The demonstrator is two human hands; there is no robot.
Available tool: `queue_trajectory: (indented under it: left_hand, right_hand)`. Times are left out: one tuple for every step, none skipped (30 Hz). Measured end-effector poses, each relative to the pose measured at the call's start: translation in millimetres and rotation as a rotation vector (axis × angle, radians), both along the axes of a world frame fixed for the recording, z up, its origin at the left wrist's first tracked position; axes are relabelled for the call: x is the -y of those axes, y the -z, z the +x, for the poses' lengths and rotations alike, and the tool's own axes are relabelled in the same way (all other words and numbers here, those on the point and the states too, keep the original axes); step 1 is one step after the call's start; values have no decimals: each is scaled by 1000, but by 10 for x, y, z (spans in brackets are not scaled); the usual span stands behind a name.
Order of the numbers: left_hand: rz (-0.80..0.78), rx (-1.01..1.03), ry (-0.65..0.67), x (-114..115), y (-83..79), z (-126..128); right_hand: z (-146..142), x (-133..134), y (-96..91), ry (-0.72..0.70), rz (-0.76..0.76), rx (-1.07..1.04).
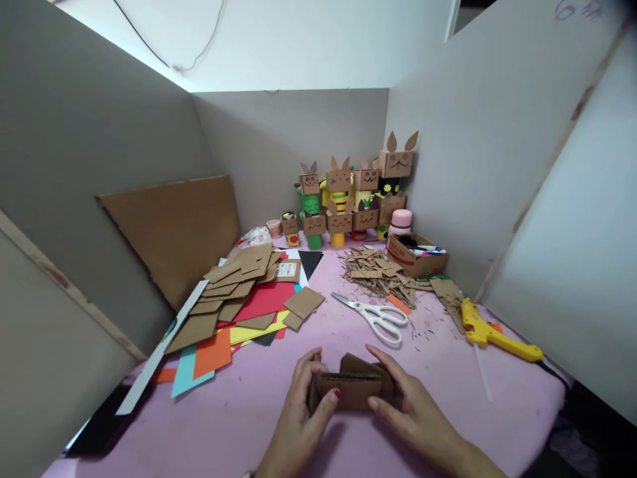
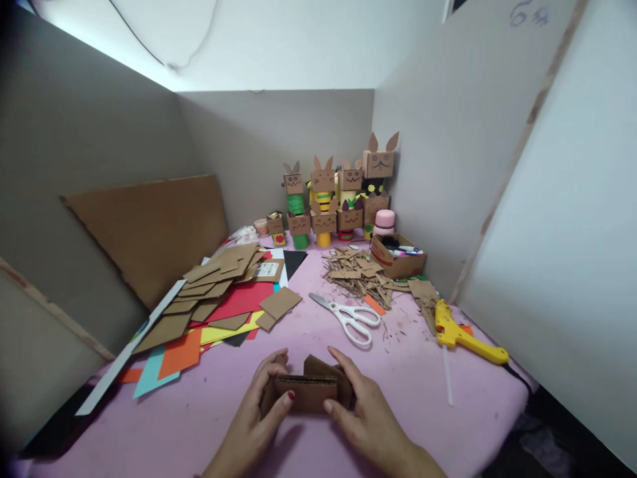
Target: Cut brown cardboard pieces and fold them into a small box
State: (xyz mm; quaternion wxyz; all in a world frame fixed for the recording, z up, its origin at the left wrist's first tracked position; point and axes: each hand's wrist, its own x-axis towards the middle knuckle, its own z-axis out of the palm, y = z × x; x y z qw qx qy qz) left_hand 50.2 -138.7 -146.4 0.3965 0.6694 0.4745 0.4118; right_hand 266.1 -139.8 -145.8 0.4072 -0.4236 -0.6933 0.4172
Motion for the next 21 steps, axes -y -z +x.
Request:
queue_trajectory:
  left_hand:
    - [4, -3, 7, -2, -5, -1]
    - [14, -7, 8, -4, -11, -1]
    - [24, -9, 5, -5, -15, 2]
    - [33, -6, -4, -6, -18, 9]
    - [38, 1, -18, -4, -18, 19]
    - [39, 10, -34, 0, -16, 32]
    - [35, 24, -52, 7, -10, 49]
    - [28, 36, -71, 17, -3, 70]
    - [17, 46, -91, 31, 5, 93]
    - [6, 49, -112, 47, 14, 117]
    - [-5, 50, -131, 65, 24, 143]
    - [-12, 50, -145, 83, 32, 168]
    - [-16, 51, -154, 100, 41, 192]
    - [-14, 56, -161, 117, 50, 214]
    - [-12, 65, -167, 131, 58, 232]
    - [-10, 75, -174, 143, 66, 246]
    - [-10, 85, -184, 153, 74, 257]
    - [-14, 93, -193, 161, 80, 263]
    - [-20, 98, -197, 166, 86, 266]
    - [-25, 103, -193, 169, 89, 264]
    - [-31, 110, -188, 169, 88, 258]
  right_hand:
    - [-1, 9, 3, 1, 2, -2]
    - [-3, 19, 7, -1, 2, -9]
    - [-7, 31, 13, -1, -1, -20]
    - [-11, 43, 23, -1, -7, -36]
    - [-18, 57, 35, -2, -13, -56]
    - [-27, 72, 52, 0, -15, -74]
    - [-40, 89, 73, 8, -14, -82]
    - [-58, 108, 99, 16, -11, -75]
    - [-84, 129, 131, 31, -5, -53]
    - [-117, 151, 168, 46, 3, -19]
    - [-158, 173, 210, 68, 8, 15]
    - [-204, 194, 255, 94, 11, 35]
    - [-252, 213, 300, 121, 14, 40]
    - [-299, 229, 341, 157, 17, 24]
    - [-340, 242, 376, 192, 18, 2]
    - [-370, 250, 399, 222, 19, -22]
    - [-388, 254, 409, 249, 18, -43]
    - [-393, 254, 403, 260, 15, -56]
    - [-385, 251, 381, 254, 7, -60]
    - [-367, 246, 344, 234, -2, -59]
    - [-343, 239, 296, 201, -13, -56]
